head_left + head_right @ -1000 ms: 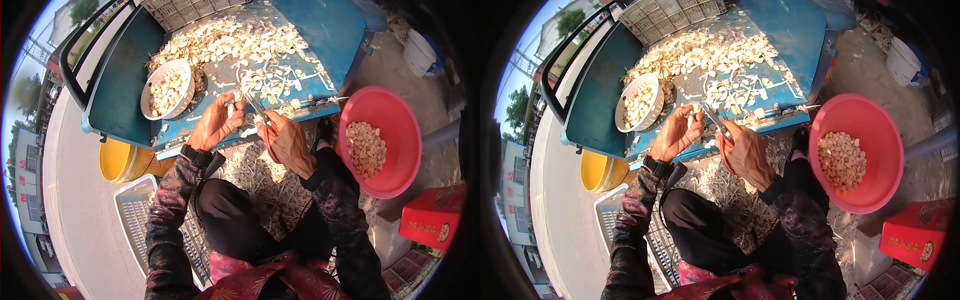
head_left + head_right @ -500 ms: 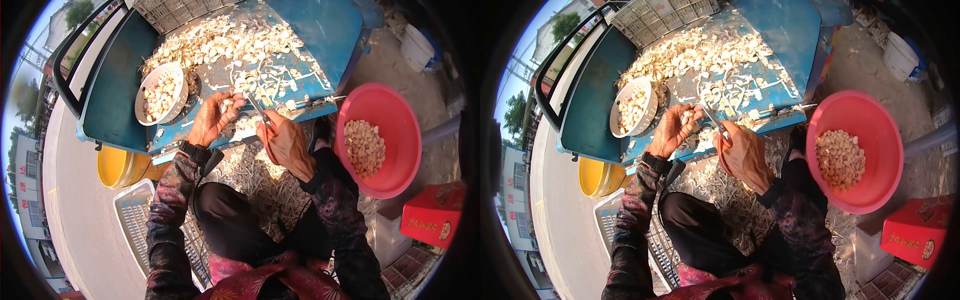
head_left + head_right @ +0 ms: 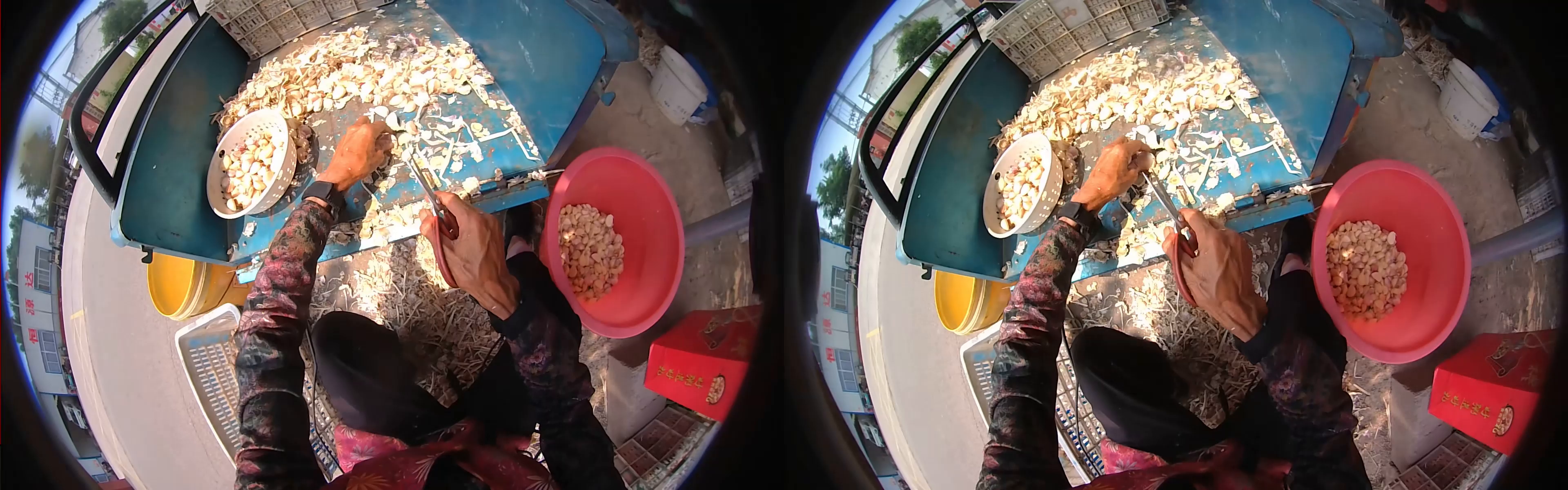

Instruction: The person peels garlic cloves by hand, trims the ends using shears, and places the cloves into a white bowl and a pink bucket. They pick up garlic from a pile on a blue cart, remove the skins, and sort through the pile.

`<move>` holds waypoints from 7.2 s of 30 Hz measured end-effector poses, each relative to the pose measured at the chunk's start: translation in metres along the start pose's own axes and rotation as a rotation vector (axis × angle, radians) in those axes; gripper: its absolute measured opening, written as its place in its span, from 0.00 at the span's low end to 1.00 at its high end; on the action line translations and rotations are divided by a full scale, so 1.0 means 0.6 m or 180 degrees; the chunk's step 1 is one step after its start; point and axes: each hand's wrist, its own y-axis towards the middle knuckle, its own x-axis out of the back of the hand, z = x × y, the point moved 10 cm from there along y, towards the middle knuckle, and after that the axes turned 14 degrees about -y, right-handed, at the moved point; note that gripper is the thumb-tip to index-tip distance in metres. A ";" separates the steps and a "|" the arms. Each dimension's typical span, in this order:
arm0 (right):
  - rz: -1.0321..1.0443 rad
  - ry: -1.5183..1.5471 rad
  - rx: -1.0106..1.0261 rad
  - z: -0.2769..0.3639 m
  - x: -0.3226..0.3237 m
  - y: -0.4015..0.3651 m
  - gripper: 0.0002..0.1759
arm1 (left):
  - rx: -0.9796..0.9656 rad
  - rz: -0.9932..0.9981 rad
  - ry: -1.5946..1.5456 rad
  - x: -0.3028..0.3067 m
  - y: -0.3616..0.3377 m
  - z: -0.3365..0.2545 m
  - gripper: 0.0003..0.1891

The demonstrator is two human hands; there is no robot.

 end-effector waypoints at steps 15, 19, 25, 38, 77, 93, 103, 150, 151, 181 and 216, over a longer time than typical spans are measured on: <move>-0.0415 -0.1038 0.0197 0.006 0.004 0.000 0.17 | 0.1528 0.0008 -0.2706 -0.002 -0.137 -0.048 0.13; -0.0391 -0.1105 0.0396 0.016 0.001 -0.008 0.17 | 0.1334 0.0277 -0.2607 -0.013 -0.156 -0.078 0.13; -0.0326 -0.0988 0.0615 0.024 -0.004 -0.013 0.15 | 0.1207 0.0282 -0.2206 0.001 -0.173 -0.097 0.12; 0.0158 0.0406 -0.0512 -0.018 0.011 0.008 0.14 | 0.0463 -0.1479 -0.0576 0.256 -0.179 -0.012 0.24; -0.0541 -0.0020 -0.0435 -0.033 0.053 0.016 0.16 | -0.0349 -0.0348 -0.0232 -0.014 -0.063 -0.086 0.11; -0.0637 -0.0544 0.0428 0.004 0.032 -0.009 0.16 | 0.0846 -0.0686 -0.1447 -0.008 -0.153 -0.029 0.06; -0.0498 -0.0985 0.0484 0.008 0.003 -0.015 0.20 | 0.1404 -0.1487 -0.4892 -0.053 -0.180 -0.030 0.09; 0.0693 -0.1520 -0.0826 -0.116 0.089 0.115 0.38 | 0.1361 -0.1454 -0.5924 0.000 -0.220 -0.107 0.07; 0.0642 -0.2193 -0.0843 -0.123 0.088 0.137 0.38 | 0.1428 -0.1415 -0.6047 -0.013 -0.212 -0.088 0.08; 0.1461 0.1319 -0.0701 -0.064 -0.056 0.253 0.17 | 0.1704 -0.1253 -0.6376 0.003 -0.261 -0.105 0.09; 0.4002 0.4858 0.1540 0.505 0.062 -0.223 0.16 | 0.1418 -0.1080 -0.6445 -0.019 -0.226 -0.118 0.11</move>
